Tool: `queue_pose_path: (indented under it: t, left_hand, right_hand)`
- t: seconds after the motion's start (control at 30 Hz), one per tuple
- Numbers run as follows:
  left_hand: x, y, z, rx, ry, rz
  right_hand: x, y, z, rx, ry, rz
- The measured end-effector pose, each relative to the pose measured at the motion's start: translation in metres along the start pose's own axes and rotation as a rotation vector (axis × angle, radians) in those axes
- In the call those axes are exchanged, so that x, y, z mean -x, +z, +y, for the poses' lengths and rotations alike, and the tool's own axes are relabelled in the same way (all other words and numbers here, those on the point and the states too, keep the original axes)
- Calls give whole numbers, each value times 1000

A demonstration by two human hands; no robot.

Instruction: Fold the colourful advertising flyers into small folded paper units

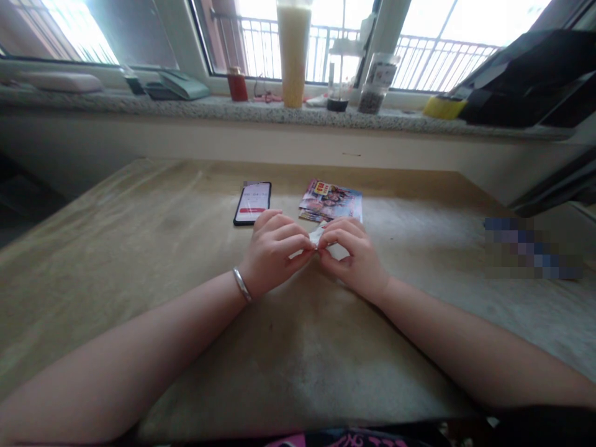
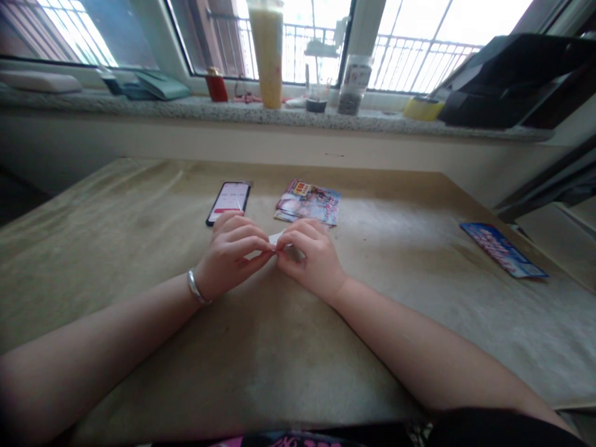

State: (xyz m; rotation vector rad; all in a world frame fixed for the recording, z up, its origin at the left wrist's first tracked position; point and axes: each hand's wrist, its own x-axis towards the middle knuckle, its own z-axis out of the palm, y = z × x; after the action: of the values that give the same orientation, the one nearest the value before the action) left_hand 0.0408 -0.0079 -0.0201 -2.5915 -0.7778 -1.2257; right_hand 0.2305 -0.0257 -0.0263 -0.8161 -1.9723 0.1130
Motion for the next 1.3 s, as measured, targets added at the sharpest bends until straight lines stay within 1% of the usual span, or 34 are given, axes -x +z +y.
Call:
queue_pose_path:
  t: [0.13, 0.3, 0.4, 0.57, 0.67, 0.87, 1.17, 1.3]
  left_hand:
    - [0, 0, 0, 15, 8, -2]
    - [0, 0, 0, 59, 35, 35]
    - [0, 1, 0, 75, 9, 43]
    - [1, 0, -1, 52, -38, 24]
    - [0, -1, -2, 17, -12, 3]
    - [-1, -4, -3, -89, 116, -37]
    - [0, -5, -4, -52, 120, -16]
    - [-1, -7, -5, -54, 108, -7]
  right_hand:
    - [0, 0, 0, 26, -13, -14]
    - [-2, -1, -3, 15, -23, -8]
    - [-2, -1, -3, 3, -3, -4]
    - [1, 0, 3, 33, 13, 1]
    - [1, 1, 4, 64, 9, -3]
    - [1, 2, 2, 101, -54, -7]
    - [2, 0, 6, 132, -87, -24]
    - [1, -2, 7, 207, -62, -18]
